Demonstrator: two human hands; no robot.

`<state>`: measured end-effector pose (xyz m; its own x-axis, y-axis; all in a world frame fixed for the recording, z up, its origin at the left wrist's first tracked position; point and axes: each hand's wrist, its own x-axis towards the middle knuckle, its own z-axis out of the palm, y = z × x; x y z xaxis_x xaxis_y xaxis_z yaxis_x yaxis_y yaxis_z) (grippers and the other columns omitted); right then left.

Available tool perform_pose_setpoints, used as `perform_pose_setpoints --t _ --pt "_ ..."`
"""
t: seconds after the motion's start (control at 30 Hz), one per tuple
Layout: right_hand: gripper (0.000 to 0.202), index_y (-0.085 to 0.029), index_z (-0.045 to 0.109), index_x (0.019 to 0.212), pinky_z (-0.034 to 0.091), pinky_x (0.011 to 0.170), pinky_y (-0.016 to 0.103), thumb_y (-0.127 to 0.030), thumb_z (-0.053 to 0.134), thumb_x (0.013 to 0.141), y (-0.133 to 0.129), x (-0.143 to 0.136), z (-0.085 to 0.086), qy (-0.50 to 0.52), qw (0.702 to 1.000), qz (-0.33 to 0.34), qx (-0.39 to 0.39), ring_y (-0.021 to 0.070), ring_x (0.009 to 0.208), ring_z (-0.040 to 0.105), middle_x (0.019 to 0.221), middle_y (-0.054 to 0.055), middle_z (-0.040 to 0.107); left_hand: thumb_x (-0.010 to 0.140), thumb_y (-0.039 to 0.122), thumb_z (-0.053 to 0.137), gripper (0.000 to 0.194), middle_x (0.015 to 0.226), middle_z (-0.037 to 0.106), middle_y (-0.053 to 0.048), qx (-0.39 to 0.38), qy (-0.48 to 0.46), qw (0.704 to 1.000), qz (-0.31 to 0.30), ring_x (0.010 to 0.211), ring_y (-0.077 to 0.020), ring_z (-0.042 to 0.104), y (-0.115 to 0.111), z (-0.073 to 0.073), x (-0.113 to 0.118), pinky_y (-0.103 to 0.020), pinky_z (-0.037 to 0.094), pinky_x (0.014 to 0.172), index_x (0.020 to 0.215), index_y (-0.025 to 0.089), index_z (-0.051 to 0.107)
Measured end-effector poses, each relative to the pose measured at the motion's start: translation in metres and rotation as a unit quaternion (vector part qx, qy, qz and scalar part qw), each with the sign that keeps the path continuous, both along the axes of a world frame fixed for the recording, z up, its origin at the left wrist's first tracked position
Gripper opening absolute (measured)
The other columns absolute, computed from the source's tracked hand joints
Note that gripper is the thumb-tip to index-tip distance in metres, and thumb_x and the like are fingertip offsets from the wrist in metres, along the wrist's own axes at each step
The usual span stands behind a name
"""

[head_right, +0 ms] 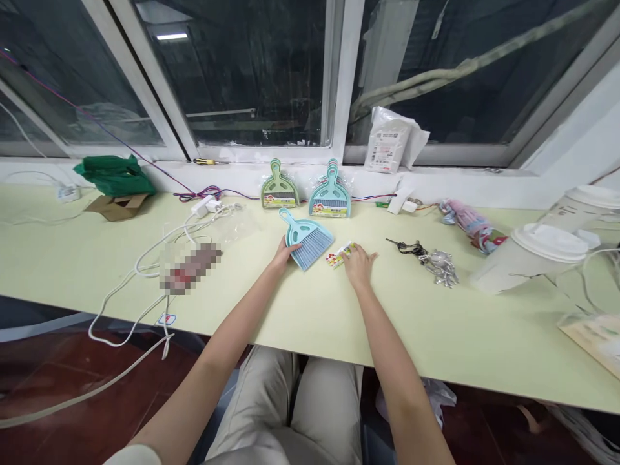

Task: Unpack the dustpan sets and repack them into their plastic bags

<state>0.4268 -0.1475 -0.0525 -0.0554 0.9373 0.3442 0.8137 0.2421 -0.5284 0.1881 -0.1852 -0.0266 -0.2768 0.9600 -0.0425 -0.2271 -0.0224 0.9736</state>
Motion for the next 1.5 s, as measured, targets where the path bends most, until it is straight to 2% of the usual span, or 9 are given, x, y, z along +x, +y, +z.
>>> perform_pose_setpoints --t 0.1,0.3,0.5,0.7,1.0,1.13,1.23,1.33,1.5 --pt "0.029 -0.017 0.068 0.107 0.003 0.113 0.061 -0.029 0.051 0.088 0.007 0.006 -0.002 0.075 0.997 0.013 -0.002 0.0269 0.12 0.055 0.125 0.014 0.064 0.067 0.019 0.07 0.05 0.12 0.059 -0.004 -0.002 0.009 1.0 0.0 0.115 -0.0224 0.054 -0.001 -0.001 0.0 -0.039 0.046 0.097 0.112 0.026 0.052" --pt "0.053 -0.013 0.062 0.123 0.04 0.105 0.042 -0.05 0.047 0.087 0.004 -0.008 0.019 0.374 0.927 0.008 0.038 0.0256 0.117 0.059 0.125 0.014 0.064 0.069 0.023 0.073 0.055 0.121 0.06 -0.005 -0.027 -0.025 0.999 -0.025 0.111 -0.0224 0.058 -0.006 0.003 0.009 -0.038 0.049 0.092 0.119 0.027 0.051" --pt "0.05 -0.026 0.046 0.14 0.008 0.114 0.062 -0.047 0.035 0.095 -0.033 -0.051 0.029 0.142 0.978 0.152 0.006 0.0251 0.145 0.023 0.153 0.007 0.036 0.071 0.036 0.076 0.051 0.114 0.063 -0.006 0.016 -0.092 0.993 -0.077 0.1 -0.0204 0.062 -0.013 0.006 0.027 -0.037 0.05 0.09 0.116 0.023 0.055" --pt "0.058 -0.02 0.017 0.152 0.005 0.108 0.072 -0.042 0.016 0.098 -0.041 -0.062 0.024 -0.056 0.995 0.059 -0.06 0.0253 0.149 0.002 0.16 0.01 0.013 0.058 0.027 0.085 0.065 0.116 0.061 -0.007 0.028 -0.061 0.993 -0.097 0.108 -0.0236 0.06 -0.014 0.005 0.033 -0.045 0.046 0.098 0.114 0.022 0.053" --pt "0.072 -0.001 0.015 0.15 0.004 0.109 0.07 -0.048 0.013 0.096 -0.041 -0.061 0.025 -0.05 0.995 -0.023 -0.08 0.0291 0.148 -0.009 0.159 0.02 -0.001 0.053 0.01 0.08 0.064 0.116 0.061 -0.004 0.038 -0.028 0.995 -0.089 0.12 -0.0274 0.053 -0.015 0.006 0.038 -0.047 0.038 0.106 0.109 0.022 0.053" --pt "0.081 -0.008 0.007 0.152 0.012 0.111 0.067 -0.056 0.03 0.091 -0.034 -0.057 0.02 0.12 0.991 -0.035 -0.043 0.0314 0.148 -0.005 0.159 0.019 -0.005 0.057 0.011 0.078 0.062 0.115 0.062 -0.004 0.037 -0.041 0.996 -0.073 0.116 -0.0257 0.056 -0.015 0.009 0.034 -0.045 0.041 0.103 0.113 0.023 0.054" --pt "0.084 -0.02 0.017 0.151 0.033 0.111 0.051 -0.056 0.05 0.084 -0.028 -0.055 0.015 0.337 0.94 0.008 -0.059 0.0277 0.146 0.021 0.158 0.016 0.017 0.059 0.013 0.077 0.061 0.115 0.063 -0.005 0.04 -0.049 0.995 -0.074 0.112 -0.0249 0.058 -0.014 0.012 0.032 -0.044 0.044 0.1 0.115 0.023 0.054" --pt "0.062 -0.022 0.051 0.128 0.051 0.096 0.042 -0.046 0.069 0.073 -0.027 -0.056 0.012 0.532 0.822 0.104 -0.176 0.025 0.12 0.057 0.132 0.012 0.058 0.061 0.017 0.078 0.062 0.116 0.063 -0.006 0.058 -0.031 0.994 -0.086 0.111 -0.0248 0.058 -0.013 0.012 0.027 -0.043 0.045 0.098 0.118 0.023 0.054" --pt "0.034 -0.02 0.063 0.087 0.059 0.081 0.035 -0.024 0.081 0.058 -0.026 -0.054 0.016 0.647 0.725 0.093 -0.219 0.0203 0.088 0.07 0.09 0.004 0.072 0.082 0.037 0.063 0.039 0.123 0.061 -0.01 0.04 0.231 0.972 -0.017 0.125 -0.0301 0.047 -0.008 0.018 -0.005 -0.048 0.034 0.108 0.118 0.022 0.059"
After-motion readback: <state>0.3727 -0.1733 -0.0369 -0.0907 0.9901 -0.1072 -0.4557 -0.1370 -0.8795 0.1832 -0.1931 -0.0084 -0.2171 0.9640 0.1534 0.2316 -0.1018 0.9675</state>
